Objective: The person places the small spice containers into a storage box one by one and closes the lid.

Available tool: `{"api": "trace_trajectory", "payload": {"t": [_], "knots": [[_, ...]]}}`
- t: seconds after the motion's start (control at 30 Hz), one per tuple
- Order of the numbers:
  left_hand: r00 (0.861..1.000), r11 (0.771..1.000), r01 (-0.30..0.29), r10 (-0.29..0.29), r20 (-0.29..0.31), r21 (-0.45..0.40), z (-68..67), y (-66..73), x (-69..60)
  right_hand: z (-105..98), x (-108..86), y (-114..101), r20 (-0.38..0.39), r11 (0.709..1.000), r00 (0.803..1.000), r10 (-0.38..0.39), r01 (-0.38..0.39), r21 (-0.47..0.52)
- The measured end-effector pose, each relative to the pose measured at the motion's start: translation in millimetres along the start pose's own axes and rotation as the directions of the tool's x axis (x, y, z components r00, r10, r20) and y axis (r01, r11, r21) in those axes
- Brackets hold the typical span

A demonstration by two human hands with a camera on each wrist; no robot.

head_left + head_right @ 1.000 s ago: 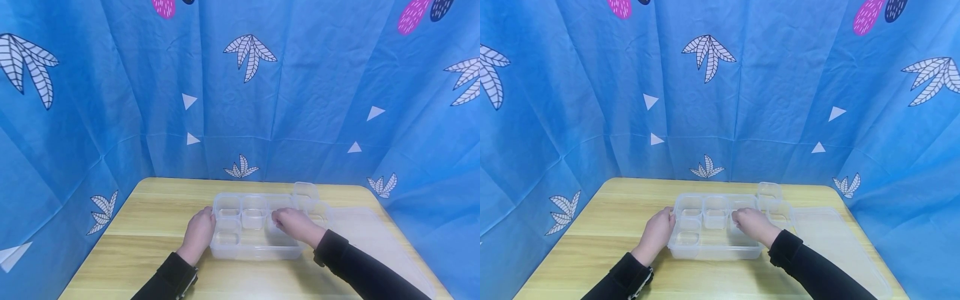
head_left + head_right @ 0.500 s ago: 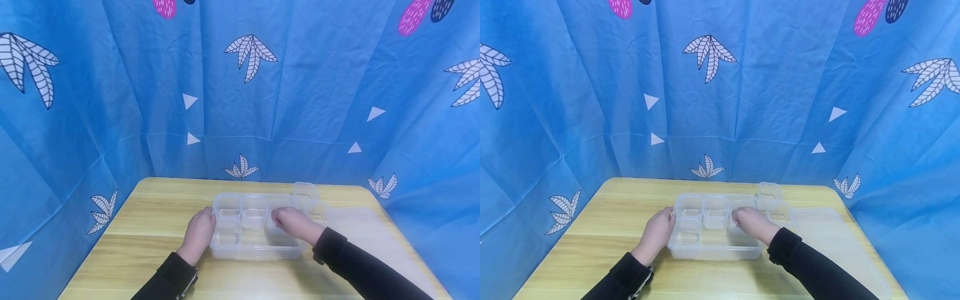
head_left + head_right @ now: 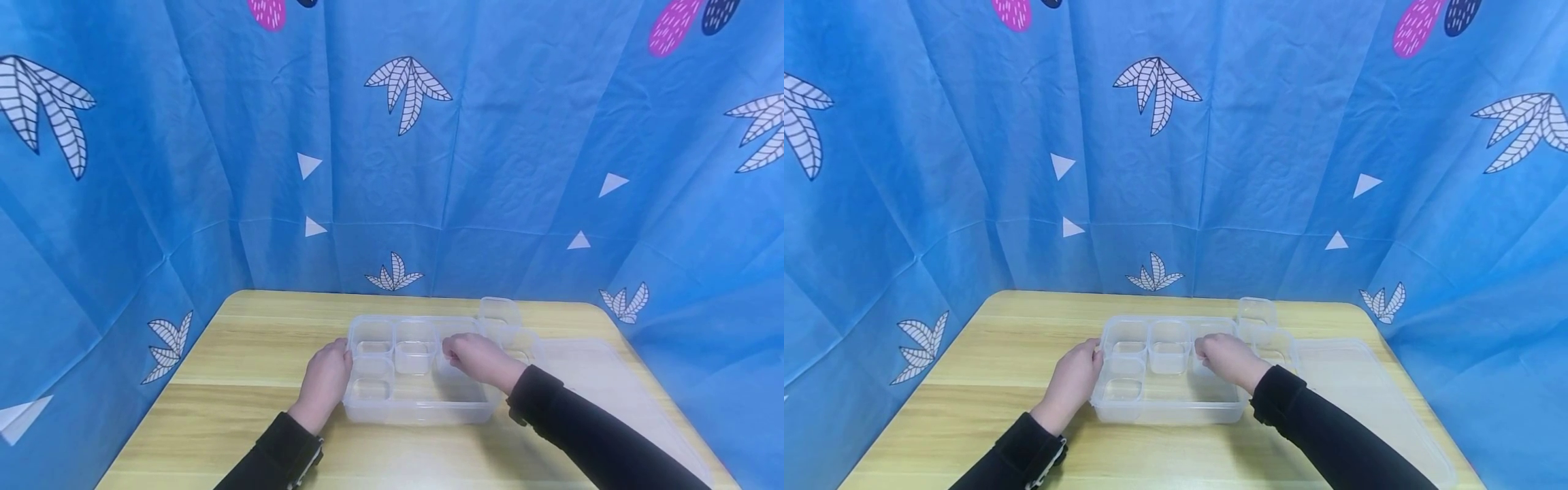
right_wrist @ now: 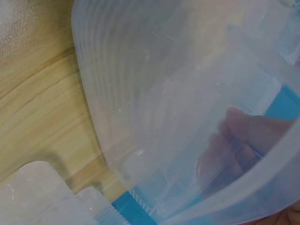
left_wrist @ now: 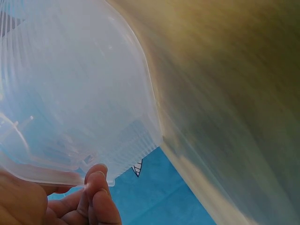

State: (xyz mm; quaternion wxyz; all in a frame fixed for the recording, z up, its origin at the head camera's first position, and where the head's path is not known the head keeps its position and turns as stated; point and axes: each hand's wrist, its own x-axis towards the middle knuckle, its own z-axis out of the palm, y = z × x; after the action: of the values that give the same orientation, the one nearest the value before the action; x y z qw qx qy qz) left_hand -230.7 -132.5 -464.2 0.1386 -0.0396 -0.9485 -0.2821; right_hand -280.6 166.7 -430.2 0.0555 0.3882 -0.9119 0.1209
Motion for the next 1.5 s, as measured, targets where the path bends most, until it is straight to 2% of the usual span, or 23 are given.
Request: {"api": "trace_trajectory", "payload": {"t": [0.37,0.8,1.1,1.5], "knots": [[1.0,1.0,0.004,-0.004,-0.001,-0.001,0.4,-0.2,0.9,-3.6,3.2,-0.1,0.001,1.0,1.0,0.009,-0.009,-0.007],[1.0,1.0,-0.005,0.005,-0.002,-0.001,0.0,-1.7,2.0,1.9,8.3,8.5,0.012,1.0,1.0,0.027,-0.027,-0.007],[1.0,1.0,0.002,-0.002,-0.002,-0.003,-0.2,-1.5,0.4,2.1,7.4,6.4,0.018,0.999,0.999,0.039,-0.038,-0.031],[1.0,1.0,-0.018,0.018,-0.021,0.008,2.2,-2.3,0.0,3.8,5.6,2.2,0.043,0.995,0.996,0.078,-0.075,-0.057]]}}
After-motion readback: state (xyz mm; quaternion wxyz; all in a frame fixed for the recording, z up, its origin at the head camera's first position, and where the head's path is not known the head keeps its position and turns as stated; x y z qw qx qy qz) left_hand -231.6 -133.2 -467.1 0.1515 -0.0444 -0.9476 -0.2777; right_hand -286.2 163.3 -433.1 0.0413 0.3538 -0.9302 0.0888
